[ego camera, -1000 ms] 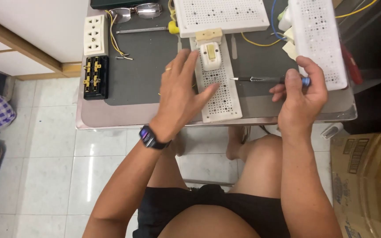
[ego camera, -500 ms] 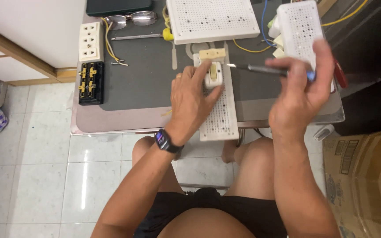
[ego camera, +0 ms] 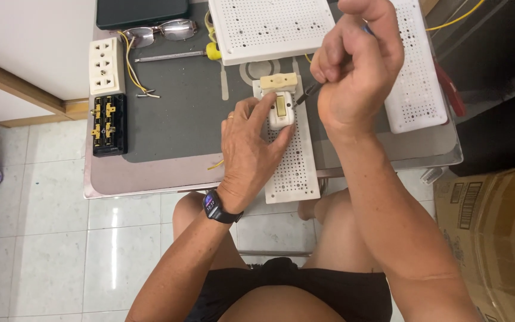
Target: The person is using a screwdriver to adjust or disassemble electrical components on a workbench, including a relay and a perforated board.
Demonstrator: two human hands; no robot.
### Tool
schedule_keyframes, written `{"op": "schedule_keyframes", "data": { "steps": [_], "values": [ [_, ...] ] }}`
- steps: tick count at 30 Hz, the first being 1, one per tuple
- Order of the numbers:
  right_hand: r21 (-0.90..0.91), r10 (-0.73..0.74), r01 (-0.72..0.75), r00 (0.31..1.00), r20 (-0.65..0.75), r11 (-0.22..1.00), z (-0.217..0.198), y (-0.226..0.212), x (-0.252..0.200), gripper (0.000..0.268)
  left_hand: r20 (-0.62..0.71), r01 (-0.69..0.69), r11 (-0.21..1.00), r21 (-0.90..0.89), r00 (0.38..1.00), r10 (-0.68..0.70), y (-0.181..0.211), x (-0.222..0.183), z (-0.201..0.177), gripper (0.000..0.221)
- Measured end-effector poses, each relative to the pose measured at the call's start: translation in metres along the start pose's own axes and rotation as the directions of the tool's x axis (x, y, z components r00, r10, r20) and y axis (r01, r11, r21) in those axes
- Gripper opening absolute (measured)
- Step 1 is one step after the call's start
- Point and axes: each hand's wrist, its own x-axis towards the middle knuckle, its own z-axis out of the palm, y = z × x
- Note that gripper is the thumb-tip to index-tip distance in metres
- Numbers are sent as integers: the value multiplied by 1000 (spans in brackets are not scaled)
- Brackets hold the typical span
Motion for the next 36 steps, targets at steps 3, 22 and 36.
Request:
{"op": "schedule_keyframes", "data": {
  "steps": [3,22,36],
  "values": [
    [11,-11,11,1000,9,1000,5,5,3,14,8,6,1000,-18,1000,-6,2,1,-4,52],
    [-484,41,191,902,429,854,14,-5,-10,25,-15,-27,1000,13,1000,27,2,1,-4,51],
    [-638,-40,488,811,584,596,-4,7,27,20,-46,-28,999,30,998,29,-2,0,3,51]
  ]
}}
